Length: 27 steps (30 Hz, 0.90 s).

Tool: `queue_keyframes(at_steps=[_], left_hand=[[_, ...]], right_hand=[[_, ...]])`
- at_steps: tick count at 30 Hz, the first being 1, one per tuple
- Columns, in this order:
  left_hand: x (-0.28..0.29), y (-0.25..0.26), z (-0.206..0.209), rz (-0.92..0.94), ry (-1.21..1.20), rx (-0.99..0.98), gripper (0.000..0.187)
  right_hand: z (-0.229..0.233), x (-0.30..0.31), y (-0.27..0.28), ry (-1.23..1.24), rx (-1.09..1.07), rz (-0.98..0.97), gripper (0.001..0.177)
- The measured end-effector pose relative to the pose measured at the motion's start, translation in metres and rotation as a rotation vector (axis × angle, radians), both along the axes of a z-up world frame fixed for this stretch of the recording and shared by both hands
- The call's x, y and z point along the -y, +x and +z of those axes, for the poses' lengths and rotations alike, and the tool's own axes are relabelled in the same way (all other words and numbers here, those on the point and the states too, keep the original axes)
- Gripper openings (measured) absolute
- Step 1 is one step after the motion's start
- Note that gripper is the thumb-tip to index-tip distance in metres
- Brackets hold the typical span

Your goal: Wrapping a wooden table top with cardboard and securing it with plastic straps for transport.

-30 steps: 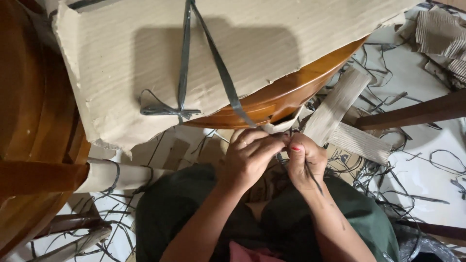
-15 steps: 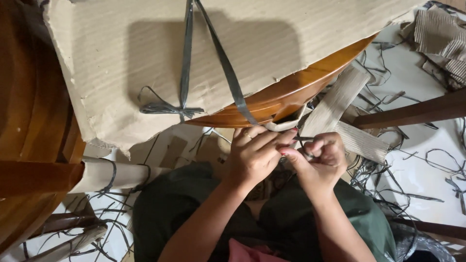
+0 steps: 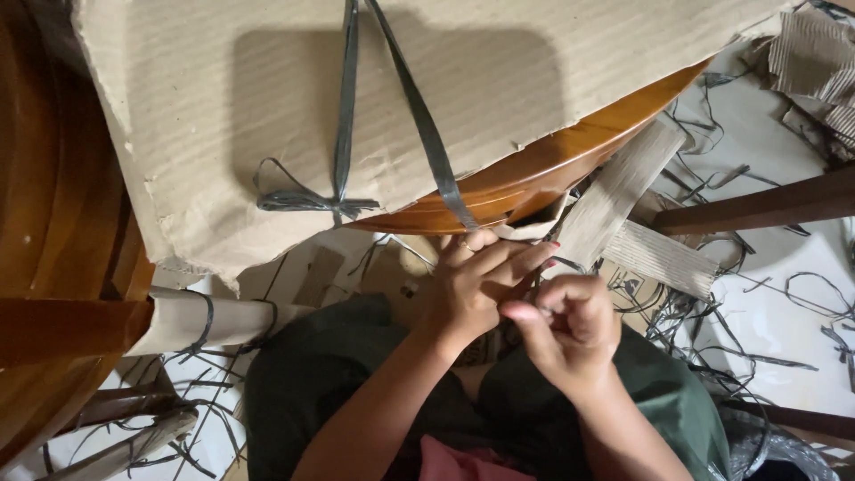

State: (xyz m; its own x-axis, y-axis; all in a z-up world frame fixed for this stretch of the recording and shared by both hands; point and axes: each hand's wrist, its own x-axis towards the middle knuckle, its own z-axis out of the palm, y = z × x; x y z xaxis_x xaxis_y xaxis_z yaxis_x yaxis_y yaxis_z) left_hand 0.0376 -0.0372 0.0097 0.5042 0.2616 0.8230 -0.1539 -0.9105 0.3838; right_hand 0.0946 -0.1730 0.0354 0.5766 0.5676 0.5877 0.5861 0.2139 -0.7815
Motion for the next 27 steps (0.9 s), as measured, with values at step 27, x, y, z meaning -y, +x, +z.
queue_keyframes(at_steps=[27], left_hand=[[0.0, -0.015, 0.037, 0.057, 0.101, -0.09, 0.018]], right_hand=[[0.025, 0.021, 0.052, -0.633, 0.191, -0.016, 0.037]])
